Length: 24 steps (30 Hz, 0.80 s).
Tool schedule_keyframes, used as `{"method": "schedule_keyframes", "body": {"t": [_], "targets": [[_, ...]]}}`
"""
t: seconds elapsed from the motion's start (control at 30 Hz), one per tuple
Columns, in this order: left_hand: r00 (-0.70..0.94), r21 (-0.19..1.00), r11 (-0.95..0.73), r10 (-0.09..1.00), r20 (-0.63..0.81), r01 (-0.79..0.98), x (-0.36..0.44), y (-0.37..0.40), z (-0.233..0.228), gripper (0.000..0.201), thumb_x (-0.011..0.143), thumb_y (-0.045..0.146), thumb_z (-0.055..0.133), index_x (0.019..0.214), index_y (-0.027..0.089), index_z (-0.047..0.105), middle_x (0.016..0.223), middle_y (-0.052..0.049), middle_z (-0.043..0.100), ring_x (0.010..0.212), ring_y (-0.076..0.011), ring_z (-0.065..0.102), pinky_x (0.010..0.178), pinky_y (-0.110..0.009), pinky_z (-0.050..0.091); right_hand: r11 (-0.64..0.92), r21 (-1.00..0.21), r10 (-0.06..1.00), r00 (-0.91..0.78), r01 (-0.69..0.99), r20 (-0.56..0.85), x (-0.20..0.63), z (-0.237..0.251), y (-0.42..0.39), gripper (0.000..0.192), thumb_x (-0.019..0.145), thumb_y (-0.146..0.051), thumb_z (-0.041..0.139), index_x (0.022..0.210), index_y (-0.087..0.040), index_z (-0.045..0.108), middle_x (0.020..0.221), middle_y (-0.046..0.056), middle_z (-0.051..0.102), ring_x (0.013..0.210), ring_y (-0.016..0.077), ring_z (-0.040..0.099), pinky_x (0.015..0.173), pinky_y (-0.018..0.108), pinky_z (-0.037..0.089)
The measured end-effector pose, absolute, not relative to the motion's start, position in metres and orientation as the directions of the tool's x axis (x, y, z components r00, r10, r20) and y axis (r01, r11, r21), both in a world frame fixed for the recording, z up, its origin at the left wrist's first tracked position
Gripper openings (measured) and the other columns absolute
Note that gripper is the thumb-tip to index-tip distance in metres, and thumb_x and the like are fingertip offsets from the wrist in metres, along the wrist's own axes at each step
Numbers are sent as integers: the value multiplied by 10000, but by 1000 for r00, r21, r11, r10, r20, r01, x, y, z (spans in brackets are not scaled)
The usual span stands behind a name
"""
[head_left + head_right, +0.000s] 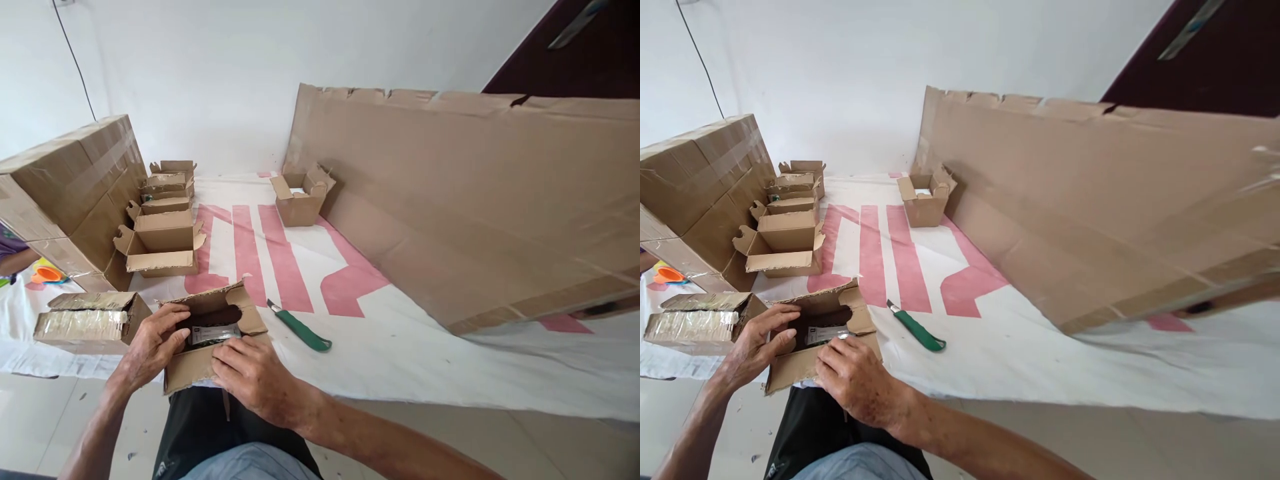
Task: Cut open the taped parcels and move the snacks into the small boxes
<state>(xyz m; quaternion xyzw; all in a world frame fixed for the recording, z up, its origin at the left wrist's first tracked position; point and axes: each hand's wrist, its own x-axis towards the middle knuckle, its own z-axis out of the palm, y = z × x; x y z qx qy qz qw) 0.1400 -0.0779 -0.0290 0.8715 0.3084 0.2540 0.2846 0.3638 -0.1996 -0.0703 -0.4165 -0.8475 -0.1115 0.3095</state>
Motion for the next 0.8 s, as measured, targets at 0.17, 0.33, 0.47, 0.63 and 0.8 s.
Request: {"method": "schedule_keyframes", "body": {"t": [0.17,0.33,0.47,0.63,0.8], "targets": [[617,512,-729,672,409,454,141,-72,-45,291,955,288,698,1226,209,769,1344,-141,722,1247,-317,703,1066,-485,606,658,-121,632,-458,743,625,363,-79,-201,190,965,-351,764,942,-175,698,1007,90,754,915,235,656,793,370,530],[588,372,-770,636,499,518,139,-68,-54,308,946,270,701,1247,216,736,1396,-144,684,1301,-337,664,1093,-524,592,665,-277,587,-255,694,769,400,-66,-176,134,1037,-205,609,1062,-176,738,1071,103,745,1009,225,671,906,374,588],[577,327,-760,643,504,561,141,-69,-58,341,940,264,691,1278,224,709,1460,-144,633,1321,-342,652,1073,-514,607,402,-632,748,160,663,644,450,-65,-128,351,1032,-305,598,1366,-240,684,1317,133,680,1243,279,634,1046,486,565],[570,296,-766,629,529,571,145,-65,-62,336,948,262,670,1282,233,692,1440,-133,634,1250,-325,679,1031,-505,623,218,-950,964,100,221,245,480,-81,-75,534,885,-441,745,1370,-221,705,1305,126,718,1135,257,683,978,434,586],[591,244,-797,581,559,553,152,-60,-56,325,959,248,658,1284,231,672,1392,-132,630,1216,-310,669,1008,-484,618,212,-974,973,75,80,218,472,-94,-48,492,818,-535,763,1156,-179,792,1066,99,785,925,216,710,809,363,604]]}}
